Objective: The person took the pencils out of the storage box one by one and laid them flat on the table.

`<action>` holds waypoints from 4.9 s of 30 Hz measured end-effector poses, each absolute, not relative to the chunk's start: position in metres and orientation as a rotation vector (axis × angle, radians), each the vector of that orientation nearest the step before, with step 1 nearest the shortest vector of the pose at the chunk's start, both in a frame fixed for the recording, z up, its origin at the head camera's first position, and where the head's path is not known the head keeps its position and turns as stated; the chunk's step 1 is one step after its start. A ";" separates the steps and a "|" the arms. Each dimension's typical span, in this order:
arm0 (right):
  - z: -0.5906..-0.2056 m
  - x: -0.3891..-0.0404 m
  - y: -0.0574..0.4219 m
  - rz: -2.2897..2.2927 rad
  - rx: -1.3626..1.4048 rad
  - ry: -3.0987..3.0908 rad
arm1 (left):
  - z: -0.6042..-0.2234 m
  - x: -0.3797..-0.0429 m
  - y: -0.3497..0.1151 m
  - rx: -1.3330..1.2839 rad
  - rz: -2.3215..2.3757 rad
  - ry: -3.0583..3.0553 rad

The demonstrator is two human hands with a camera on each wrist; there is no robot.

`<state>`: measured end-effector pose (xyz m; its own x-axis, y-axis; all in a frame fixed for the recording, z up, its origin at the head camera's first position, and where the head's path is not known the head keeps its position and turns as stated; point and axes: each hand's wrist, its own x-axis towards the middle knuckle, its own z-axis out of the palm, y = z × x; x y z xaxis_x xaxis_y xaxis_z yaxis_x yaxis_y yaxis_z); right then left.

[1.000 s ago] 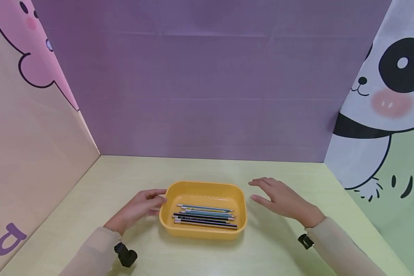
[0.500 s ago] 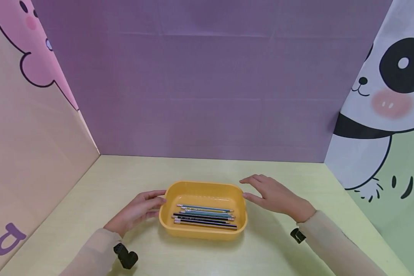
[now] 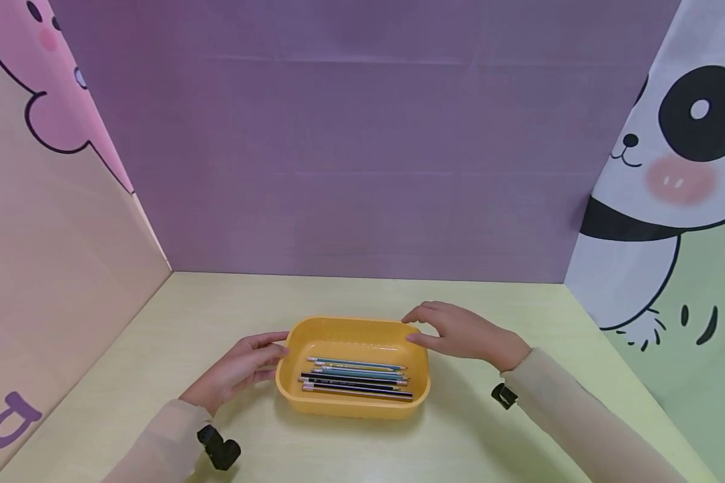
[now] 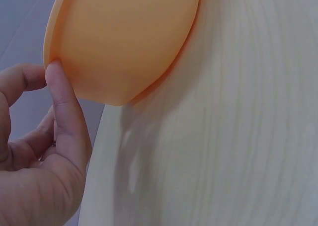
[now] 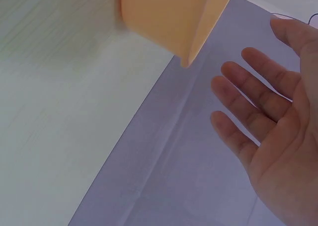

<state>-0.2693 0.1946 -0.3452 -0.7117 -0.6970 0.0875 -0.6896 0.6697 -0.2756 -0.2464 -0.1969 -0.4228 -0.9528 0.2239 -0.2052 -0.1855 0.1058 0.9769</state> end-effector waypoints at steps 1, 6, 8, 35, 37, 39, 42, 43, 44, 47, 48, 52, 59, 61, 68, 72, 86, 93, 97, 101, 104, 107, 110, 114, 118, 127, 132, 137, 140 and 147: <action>-0.344 -0.271 0.192 -0.455 -1.192 2.830 | -0.423 -0.246 -0.197 0.035 1.920 2.086; -0.339 -0.277 0.180 -0.443 -1.225 2.744 | -0.422 -0.246 -0.197 0.032 1.919 2.085; -0.337 -0.280 0.175 -0.440 -1.217 2.719 | -0.421 -0.246 -0.197 0.032 1.920 2.081; -0.323 -0.305 0.118 -0.394 -1.247 2.558 | -0.420 -0.246 -0.197 0.033 1.913 2.082; -0.324 -0.306 0.114 -0.394 -1.234 2.550 | -0.420 -0.246 -0.197 0.031 1.910 2.082; -0.324 -0.308 0.109 -0.401 -1.236 2.541 | -0.419 -0.246 -0.197 0.033 1.908 2.084; -0.324 -0.309 0.104 -0.413 -1.227 2.519 | -0.419 -0.246 -0.197 0.034 1.904 2.090; -0.324 -0.309 0.102 -0.411 -1.223 2.513 | -0.419 -0.246 -0.197 0.034 1.904 2.089; -0.324 -0.310 0.100 -0.408 -1.221 2.511 | -0.419 -0.246 -0.197 0.035 1.902 2.091; -0.325 -0.311 0.095 -0.388 -1.201 2.508 | -0.419 -0.246 -0.197 0.039 1.898 2.093; -0.326 -0.312 0.094 -0.378 -1.193 2.509 | -0.419 -0.246 -0.197 0.042 1.895 2.094; -0.328 -0.313 0.088 -0.348 -1.161 2.507 | -0.418 -0.246 -0.195 0.054 1.897 2.092; -0.334 -0.310 0.079 -0.294 -1.093 2.510 | -0.417 -0.246 -0.192 0.052 1.889 2.101; -0.337 -0.309 0.076 -0.285 -1.063 2.513 | -0.417 -0.246 -0.192 0.043 1.886 2.106; -0.351 -0.305 0.071 -0.282 -1.028 2.498 | -0.419 -0.247 -0.192 0.036 1.881 2.113; -0.358 -0.306 0.070 -0.261 -1.035 2.506 | -0.419 -0.247 -0.192 0.033 1.881 2.114; -0.372 -0.305 0.066 -0.229 -1.019 2.500 | -0.417 -0.247 -0.191 0.056 1.890 2.094; -0.378 -0.308 0.063 -0.271 -0.991 2.487 | -0.419 -0.247 -0.192 0.101 1.897 2.086; -0.380 -0.308 0.064 -0.287 -0.964 2.491 | -0.420 -0.246 -0.192 0.105 1.897 2.088; -0.381 -0.307 0.064 -0.280 -0.947 2.489 | -0.421 -0.246 -0.192 0.106 1.900 2.082; -0.381 -0.306 0.063 -0.269 -0.939 2.481 | -0.421 -0.247 -0.193 0.109 1.900 2.078; -0.381 -0.304 0.063 -0.256 -0.947 2.474 | -0.421 -0.247 -0.193 0.116 1.902 2.073; -0.381 -0.304 0.062 -0.241 -0.961 2.474 | -0.420 -0.246 -0.193 0.125 1.904 2.069; -0.382 -0.305 0.061 -0.224 -0.958 2.484 | -0.419 -0.246 -0.193 0.131 1.905 2.067; -0.383 -0.307 0.061 -0.215 -0.952 2.493 | -0.419 -0.246 -0.193 0.130 1.902 2.072; -0.382 -0.307 0.061 -0.250 -0.915 2.506 | -0.419 -0.246 -0.193 0.123 1.902 2.071; -0.378 -0.307 0.063 -0.258 -0.933 2.498 | -0.419 -0.246 -0.193 0.120 1.901 2.072; -0.372 -0.308 0.064 -0.265 -0.963 2.486 | -0.419 -0.247 -0.193 0.081 1.899 2.083; -0.369 -0.309 0.065 -0.259 -0.985 2.485 | -0.417 -0.247 -0.192 0.072 1.899 2.087; -0.357 -0.311 0.068 -0.263 -0.984 2.489 | -0.416 -0.246 -0.192 0.066 1.891 2.091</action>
